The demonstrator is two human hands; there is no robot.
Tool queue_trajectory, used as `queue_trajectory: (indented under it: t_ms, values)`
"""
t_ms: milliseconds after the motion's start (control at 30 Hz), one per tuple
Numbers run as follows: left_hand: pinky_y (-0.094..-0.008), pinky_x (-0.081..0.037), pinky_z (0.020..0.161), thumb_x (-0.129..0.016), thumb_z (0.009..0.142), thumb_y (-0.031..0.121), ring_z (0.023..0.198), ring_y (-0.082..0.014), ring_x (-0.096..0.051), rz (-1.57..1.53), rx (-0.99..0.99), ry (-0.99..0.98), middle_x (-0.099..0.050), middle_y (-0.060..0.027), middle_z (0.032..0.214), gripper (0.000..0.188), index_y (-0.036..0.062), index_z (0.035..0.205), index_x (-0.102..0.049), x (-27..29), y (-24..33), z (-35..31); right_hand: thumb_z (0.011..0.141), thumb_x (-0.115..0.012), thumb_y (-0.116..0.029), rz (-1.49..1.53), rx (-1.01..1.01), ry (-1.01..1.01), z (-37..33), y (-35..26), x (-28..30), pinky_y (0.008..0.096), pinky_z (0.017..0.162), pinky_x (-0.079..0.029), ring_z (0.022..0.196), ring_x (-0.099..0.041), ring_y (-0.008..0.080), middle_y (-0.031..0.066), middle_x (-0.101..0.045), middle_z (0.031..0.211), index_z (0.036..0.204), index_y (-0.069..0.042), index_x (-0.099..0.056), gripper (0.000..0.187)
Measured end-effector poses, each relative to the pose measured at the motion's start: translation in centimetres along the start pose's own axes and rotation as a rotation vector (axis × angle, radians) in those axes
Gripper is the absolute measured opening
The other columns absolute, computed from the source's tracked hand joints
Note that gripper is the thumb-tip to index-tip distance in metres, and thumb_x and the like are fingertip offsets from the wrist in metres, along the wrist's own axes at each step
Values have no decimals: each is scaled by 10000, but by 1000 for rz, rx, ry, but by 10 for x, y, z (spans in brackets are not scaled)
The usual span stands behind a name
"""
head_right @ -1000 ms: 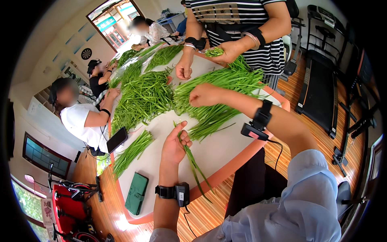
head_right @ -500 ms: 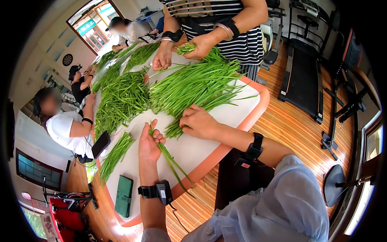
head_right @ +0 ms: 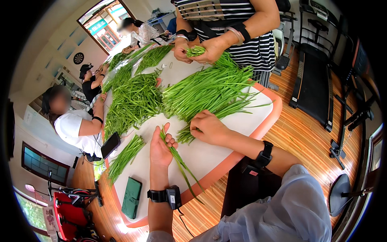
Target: The person sorts and organizes bunches of long green leaves on a table by hand alongside other people, picking up individual stalks and arranging them into neat bundles.
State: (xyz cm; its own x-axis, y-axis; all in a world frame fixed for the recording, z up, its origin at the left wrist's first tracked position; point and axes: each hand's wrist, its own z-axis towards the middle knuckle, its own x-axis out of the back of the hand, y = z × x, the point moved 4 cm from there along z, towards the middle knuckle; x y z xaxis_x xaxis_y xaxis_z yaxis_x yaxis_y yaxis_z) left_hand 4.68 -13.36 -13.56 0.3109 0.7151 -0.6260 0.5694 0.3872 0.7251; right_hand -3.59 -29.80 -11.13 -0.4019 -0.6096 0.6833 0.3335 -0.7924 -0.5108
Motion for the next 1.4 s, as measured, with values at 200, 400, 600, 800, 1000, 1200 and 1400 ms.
queue_trajectory:
  t_ms: [200,400,600,800,1000,1200,1400]
  values:
    - [-274,-363,591,-585,842,241,571,-89,-348,98,-21,-131,-366,49,642,358,93,1160,-513,-6,-3,0,815,-582,-159,672,-290,-48,22,6,-20,271,570,-457,640,-593,133,70,-626,716,839,-13,-587,148]
    - [-247,-342,566,-556,871,252,579,-84,-351,106,-24,-162,-377,47,645,281,106,1110,-528,-8,-4,0,830,-578,-166,919,-367,-120,27,3,-49,259,629,-486,682,-616,123,82,-629,755,880,7,-584,181]
    - [-285,-395,604,-541,881,268,639,-114,-439,78,-84,-83,-444,27,698,236,115,1059,-525,2,-3,3,878,-541,-166,814,-410,-318,17,2,-49,244,678,-477,747,-598,106,47,-626,821,1000,8,-596,220]
    - [-337,-440,733,-536,881,265,794,-169,-497,27,-130,-10,-507,-8,831,245,112,1072,-520,8,8,4,835,-568,-184,676,-422,-369,-13,13,-5,245,635,-463,676,-604,98,50,-643,757,948,-11,-634,217]
    - [-333,-426,732,-507,898,230,714,-136,-474,-36,-79,-107,-490,13,771,276,125,1153,-502,7,5,4,801,-562,-158,119,-307,-16,-19,41,43,296,631,-467,660,-593,207,74,-631,724,841,-46,-642,143]
    - [-214,-280,533,-526,891,248,554,-72,-295,58,-54,-66,-361,48,654,323,143,1195,-497,-1,5,-2,766,-548,-105,-246,-114,-6,-8,33,33,370,833,-392,927,-491,249,54,-589,875,858,-72,-630,127]
    - [-212,-255,512,-538,884,258,541,-68,-276,81,-43,-25,-354,46,646,340,121,1192,-494,-5,3,-3,768,-554,-148,-408,-236,-135,-9,48,24,397,845,-341,976,-445,232,22,-563,914,845,-114,-638,119]
